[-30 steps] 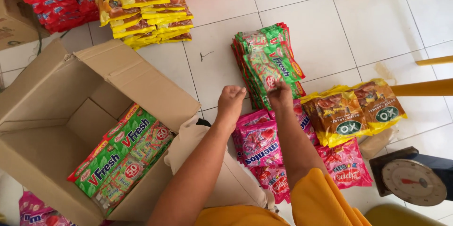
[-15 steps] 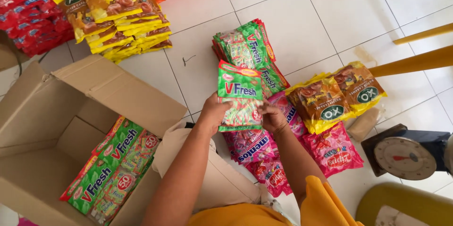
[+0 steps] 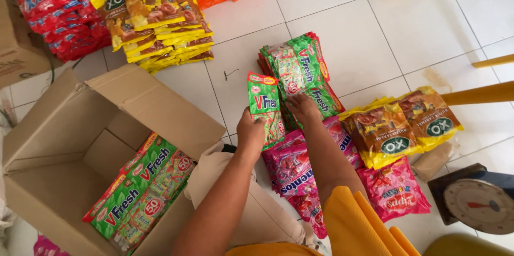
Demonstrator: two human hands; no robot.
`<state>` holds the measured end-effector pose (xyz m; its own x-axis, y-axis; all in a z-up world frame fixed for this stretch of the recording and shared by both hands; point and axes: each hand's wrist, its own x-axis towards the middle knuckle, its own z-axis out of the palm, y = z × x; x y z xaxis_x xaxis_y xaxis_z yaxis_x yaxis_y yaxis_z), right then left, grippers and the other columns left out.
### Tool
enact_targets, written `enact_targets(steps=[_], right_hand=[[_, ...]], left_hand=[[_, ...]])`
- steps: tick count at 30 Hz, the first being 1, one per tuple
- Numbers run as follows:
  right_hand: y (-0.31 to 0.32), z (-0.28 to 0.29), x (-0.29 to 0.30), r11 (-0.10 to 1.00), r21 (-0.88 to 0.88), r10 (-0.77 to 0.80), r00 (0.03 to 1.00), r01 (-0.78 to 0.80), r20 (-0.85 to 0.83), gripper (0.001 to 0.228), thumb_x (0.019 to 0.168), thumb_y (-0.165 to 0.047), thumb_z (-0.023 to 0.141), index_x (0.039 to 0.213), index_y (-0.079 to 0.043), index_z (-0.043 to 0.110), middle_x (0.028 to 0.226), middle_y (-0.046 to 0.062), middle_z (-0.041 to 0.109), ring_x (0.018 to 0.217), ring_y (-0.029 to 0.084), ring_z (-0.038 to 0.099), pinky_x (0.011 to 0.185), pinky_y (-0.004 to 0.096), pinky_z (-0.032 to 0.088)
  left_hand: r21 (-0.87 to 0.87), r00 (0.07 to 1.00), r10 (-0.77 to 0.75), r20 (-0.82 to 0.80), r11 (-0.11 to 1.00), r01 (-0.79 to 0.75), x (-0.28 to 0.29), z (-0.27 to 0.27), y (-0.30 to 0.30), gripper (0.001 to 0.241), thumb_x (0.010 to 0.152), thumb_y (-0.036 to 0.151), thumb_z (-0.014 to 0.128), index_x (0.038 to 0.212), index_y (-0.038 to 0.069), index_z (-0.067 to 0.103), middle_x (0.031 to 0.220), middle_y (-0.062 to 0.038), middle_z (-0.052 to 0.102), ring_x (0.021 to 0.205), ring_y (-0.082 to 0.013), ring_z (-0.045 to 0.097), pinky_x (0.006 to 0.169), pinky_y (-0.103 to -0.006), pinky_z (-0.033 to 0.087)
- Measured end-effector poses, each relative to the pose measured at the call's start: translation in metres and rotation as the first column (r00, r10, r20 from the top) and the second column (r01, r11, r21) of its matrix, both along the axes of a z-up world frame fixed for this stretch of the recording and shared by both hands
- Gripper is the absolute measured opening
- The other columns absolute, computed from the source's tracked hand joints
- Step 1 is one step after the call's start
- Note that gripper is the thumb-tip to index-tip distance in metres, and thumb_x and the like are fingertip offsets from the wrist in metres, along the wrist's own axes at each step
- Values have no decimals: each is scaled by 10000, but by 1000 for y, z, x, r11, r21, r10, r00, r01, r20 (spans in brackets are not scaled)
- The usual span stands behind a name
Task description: Organize and place snack packets into a cardboard box.
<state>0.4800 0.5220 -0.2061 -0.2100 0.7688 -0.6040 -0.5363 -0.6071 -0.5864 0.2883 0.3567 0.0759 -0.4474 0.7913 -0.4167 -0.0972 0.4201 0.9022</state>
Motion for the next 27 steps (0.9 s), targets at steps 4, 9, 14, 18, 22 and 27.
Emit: enact_targets(steps=[4, 9, 14, 18, 22, 27], right_hand=[[21, -65, 3, 990, -74, -118, 993, 119, 19, 244, 1040, -196, 624, 1223, -56, 545, 1087, 103, 614, 1007, 283, 632, 896, 483, 555], [19, -17, 8, 987, 0, -158, 981, 159, 114, 148, 1017, -125, 757, 1048, -19, 658, 816, 66, 623, 730, 231, 603, 672, 404, 559], [20, -3, 10, 968, -238, -10, 961, 78, 275, 175, 978, -171, 656, 1014, 1, 649, 876, 140, 689, 730, 265, 688, 638, 408, 620], [22, -7, 3, 995, -89, 63, 968, -42, 242, 119, 964, -96, 652, 1041, -5, 660, 905, 130, 721, 739, 236, 682, 625, 388, 599], [25, -29, 9, 992, -21, -111, 932, 126, 344, 96, 941, -92, 661, 994, -15, 636, 913, 152, 707, 781, 289, 687, 636, 422, 555], [-15, -10, 30, 938, 64, -343, 939, 341, 15, 182, 960, -196, 653, 976, -43, 555, 915, 131, 642, 891, 307, 646, 771, 522, 594]], left_hand=[[23, 1000, 13, 11, 1000, -13, 0, -2, 0, 357, 921, 15, 601, 1276, 54, 596, 1130, -128, 736, 1004, -237, 708, 897, -372, 533], [14, 1000, -10, -7, 1000, 10, 2, 4, 0, 352, 926, 23, 603, 1276, 53, 590, 1132, -139, 735, 1012, -253, 710, 904, -374, 527], [-8, 1000, -16, -20, 1000, 16, 3, 7, -1, 366, 916, 33, 615, 1281, 56, 588, 1136, -146, 731, 1032, -273, 712, 907, -379, 528], [25, 999, -2, -33, 1000, 3, 0, 0, -3, 367, 913, 25, 610, 1278, 51, 595, 1140, -149, 734, 1044, -279, 713, 920, -380, 523], [9, 1000, -7, -18, 1000, 7, 0, 12, -2, 369, 922, 27, 592, 1290, 58, 592, 1146, -146, 731, 1048, -275, 712, 921, -388, 527], [2, 1000, -7, -23, 1000, 7, 2, 9, 1, 364, 939, 37, 578, 1302, 62, 581, 1153, -144, 725, 1045, -275, 710, 909, -394, 534]])
